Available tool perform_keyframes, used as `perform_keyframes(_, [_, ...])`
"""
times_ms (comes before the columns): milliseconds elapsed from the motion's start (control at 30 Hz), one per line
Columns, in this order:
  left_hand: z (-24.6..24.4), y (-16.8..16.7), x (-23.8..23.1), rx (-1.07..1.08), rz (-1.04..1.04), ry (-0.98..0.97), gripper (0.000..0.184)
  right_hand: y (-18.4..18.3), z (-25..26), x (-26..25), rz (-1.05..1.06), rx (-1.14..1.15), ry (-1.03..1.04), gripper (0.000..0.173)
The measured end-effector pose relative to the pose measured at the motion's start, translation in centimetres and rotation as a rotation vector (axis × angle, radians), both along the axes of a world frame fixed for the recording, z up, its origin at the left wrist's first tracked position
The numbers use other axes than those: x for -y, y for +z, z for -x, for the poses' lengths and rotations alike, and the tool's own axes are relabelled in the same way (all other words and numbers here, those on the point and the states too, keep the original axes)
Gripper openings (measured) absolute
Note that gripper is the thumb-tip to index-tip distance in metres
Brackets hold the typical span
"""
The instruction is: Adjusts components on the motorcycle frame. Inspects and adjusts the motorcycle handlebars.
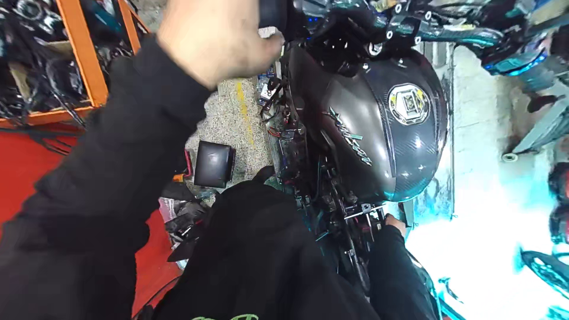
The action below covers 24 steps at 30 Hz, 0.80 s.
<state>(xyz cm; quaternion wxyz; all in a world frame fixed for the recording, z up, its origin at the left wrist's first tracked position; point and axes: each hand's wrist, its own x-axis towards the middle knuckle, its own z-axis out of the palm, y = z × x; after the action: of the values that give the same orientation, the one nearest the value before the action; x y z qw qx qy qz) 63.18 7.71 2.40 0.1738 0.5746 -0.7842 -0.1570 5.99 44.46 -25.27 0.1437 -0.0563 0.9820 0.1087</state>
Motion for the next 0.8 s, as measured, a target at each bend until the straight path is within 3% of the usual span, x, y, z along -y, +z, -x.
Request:
perform_keyframes(100, [0.5, -1.5, 4.5, 0.117, -0.271, -0.081, 0.051, -0.3, 0.3, -0.1, -0.05, 0.007, 0.053, 0.051])
perform_keyframes(267, [3.5, -1.1, 4.8, 0.027, -0.486, 0.027, 0.046, 0.3, -0.5, 0.0, -0.051, 0.024, 0.049, 0.05])
perform_keyframes(333, [3.4, -1.9, 6.0, -0.008, -0.478, -0.004, 0.043, -0.3, 0.0, -0.1, -0.046, 0.005, 0.052, 0.047])
perform_keyframes(433, [0.9, -7.5, 9.7, -0.079, -0.274, -0.12, 0.029, -0.5, 0.2, -0.1, -0.034, -0.005, 0.038, 0.048])
perform_keyframes(467, [1.1, -7.6, 9.7, -0.067, -0.266, -0.108, 0.028, -0.4, 0.2, -0.2, -0.042, 0.001, 0.043, 0.049])
perform_keyframes(567, [3.2, -2.0, 6.9, 0.125, -0.434, -0.098, 0.035, -0.4, 0.4, 0.0, -0.085, 0.019, 0.107, 0.048])
perform_keyframes(667, [3.5, -1.9, 5.9, 0.108, -0.367, -0.063, 0.024, -0.6, 0.6, -0.4, -0.06, 0.024, 0.111, 0.047])
perform_keyframes(800, [3.2, -0.7, 3.5, 0.221, -0.301, 0.162, 0.048, -0.5, 0.8, -1.0, -0.009, 0.022, 0.13, 0.049])
